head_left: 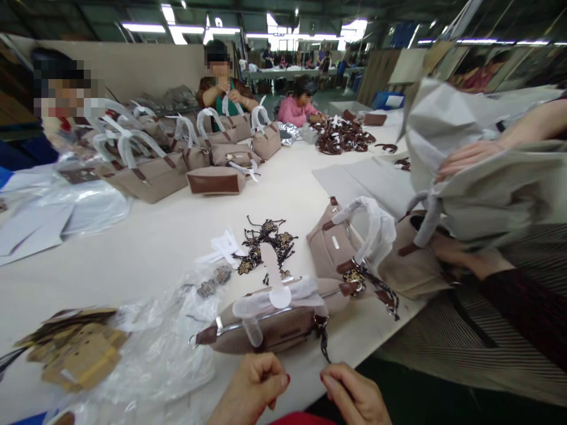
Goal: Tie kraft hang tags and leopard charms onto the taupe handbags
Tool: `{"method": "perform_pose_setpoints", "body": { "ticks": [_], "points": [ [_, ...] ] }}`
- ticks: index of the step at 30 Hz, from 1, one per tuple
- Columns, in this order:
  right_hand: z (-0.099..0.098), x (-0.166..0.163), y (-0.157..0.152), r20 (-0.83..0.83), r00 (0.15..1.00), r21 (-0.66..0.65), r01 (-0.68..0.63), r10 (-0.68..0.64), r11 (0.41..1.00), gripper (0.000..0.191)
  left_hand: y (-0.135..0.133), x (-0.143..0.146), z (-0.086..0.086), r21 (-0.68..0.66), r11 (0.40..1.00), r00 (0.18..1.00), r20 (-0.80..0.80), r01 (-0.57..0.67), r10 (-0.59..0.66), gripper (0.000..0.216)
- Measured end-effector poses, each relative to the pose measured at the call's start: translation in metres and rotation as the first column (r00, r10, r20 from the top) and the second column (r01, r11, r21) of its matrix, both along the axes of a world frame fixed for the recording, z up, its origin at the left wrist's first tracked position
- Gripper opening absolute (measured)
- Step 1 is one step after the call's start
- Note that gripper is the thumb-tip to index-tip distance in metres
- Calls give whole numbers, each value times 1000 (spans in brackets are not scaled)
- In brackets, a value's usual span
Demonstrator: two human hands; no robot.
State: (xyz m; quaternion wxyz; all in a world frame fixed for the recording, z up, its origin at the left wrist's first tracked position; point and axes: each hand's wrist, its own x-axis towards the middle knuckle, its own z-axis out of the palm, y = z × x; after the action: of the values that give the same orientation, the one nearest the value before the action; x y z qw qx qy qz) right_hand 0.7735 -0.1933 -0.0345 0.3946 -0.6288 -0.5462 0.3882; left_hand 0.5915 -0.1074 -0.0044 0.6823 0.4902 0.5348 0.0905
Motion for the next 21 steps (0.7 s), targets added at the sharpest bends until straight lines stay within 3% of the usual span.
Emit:
{"method": "perform_pose_setpoints", "body": {
  "ticks": [5,7,9,11,13,17,21],
  "points": [
    [-3,-6,-2,-165,977,-140,111,-134,984,32,-6,-3,-5,40,999,1000,-20,-14,15,22],
    [-7,-6,-4,-198,962,-183,155,-190,971,33,-8,1,-7,141,990,995,-96,29,-16,17],
    [-13,-3,-7,-220,944,-251,188,-245,950,34,-9,9,-11,344,932,982,-184,112,-50,16],
    [-20,3,-12,-238,926,-308,215,-294,927,37,-8,21,-17,535,821,966,-246,202,-78,19],
    [-26,9,-16,-256,906,-337,244,-338,909,39,-7,37,-24,592,759,946,-308,271,-97,25],
    [-40,13,-15,-271,858,-322,347,-437,881,38,-7,64,-39,510,808,919,-385,294,-91,29],
    [-51,12,1,-285,821,-241,438,-495,866,35,-10,74,-50,537,811,926,-378,232,-14,28]
  ]
}}
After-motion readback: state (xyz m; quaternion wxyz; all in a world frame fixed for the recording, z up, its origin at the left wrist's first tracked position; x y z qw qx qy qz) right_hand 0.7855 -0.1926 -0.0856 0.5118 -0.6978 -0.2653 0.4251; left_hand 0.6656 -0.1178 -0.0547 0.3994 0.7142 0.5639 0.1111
